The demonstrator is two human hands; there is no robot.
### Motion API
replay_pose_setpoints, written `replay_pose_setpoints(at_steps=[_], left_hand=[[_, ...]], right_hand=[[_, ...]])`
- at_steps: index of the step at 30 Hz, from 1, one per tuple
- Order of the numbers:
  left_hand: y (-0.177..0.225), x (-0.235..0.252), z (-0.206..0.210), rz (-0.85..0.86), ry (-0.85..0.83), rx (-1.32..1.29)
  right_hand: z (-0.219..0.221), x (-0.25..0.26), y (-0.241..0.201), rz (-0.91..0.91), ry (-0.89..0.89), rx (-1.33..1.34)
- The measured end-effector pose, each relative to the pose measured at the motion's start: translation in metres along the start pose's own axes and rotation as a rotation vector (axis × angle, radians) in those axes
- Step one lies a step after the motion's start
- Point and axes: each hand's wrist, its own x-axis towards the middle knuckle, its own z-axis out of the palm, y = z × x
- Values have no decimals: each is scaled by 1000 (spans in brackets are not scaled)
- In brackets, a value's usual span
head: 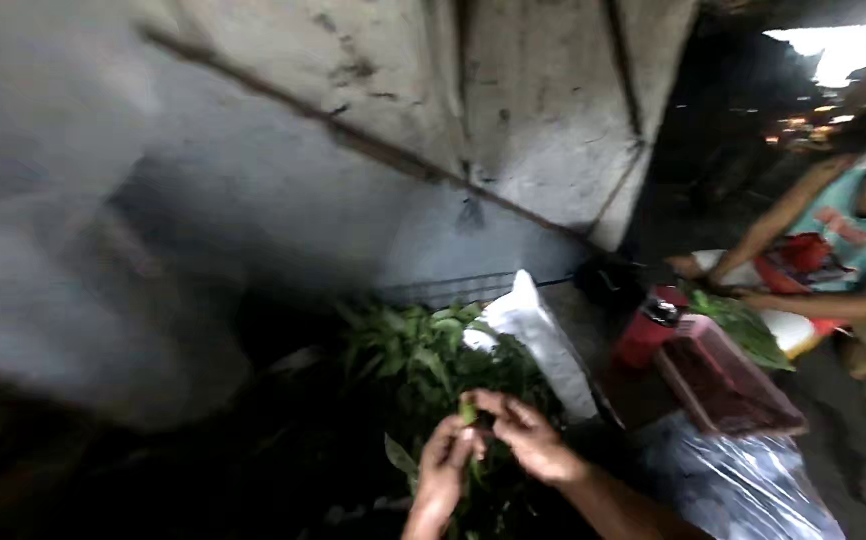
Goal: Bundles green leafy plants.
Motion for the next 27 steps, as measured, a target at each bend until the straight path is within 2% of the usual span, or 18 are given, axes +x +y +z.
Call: replay_pose_setpoints(at_steps=[2,4,6,8,9,11,13,15,16,18,20,21,23,25,27], left_hand=[[-4,-2,0,-74,-144,7],[-4,-2,3,-194,-206,59],[-4,-1,9,-246,-111,71],[-10,4,7,-131,26,-39],[-10,8,5,-97,97,-60],[-4,13,2,-85,185,-81],[-3,11,1,1,144,-129],[-5,8,3,53,10,-130],[-4,7,5,42,-67,-107],[1,6,8,-36,-197,-42],[5,9,13,-108,-196,-9],[7,12,13,-130,-146,-16],[7,18,9,-97,-25,-65],[9,22,6,15,68,-48],[20,22,3,171,79,109]], right_hand=[[-6,10,-4,37,35,-103],[-5,13,-3,-53,8,-470],[1,7,1,-256,-128,-800],[11,-1,7,-455,-217,-905],[14,-4,10,-486,-210,-867],[13,-5,13,-382,-144,-618],[8,2,12,-205,-34,-268],[2,11,8,-116,80,-121],[0,15,5,-134,108,-183],[-6,20,0,-262,122,-520],[-6,21,-2,-451,53,-885],[-4,20,-1,-540,13,-959],[4,15,-1,-605,-26,-908],[6,13,-2,-528,8,-731],[3,17,-2,-399,33,-451]])
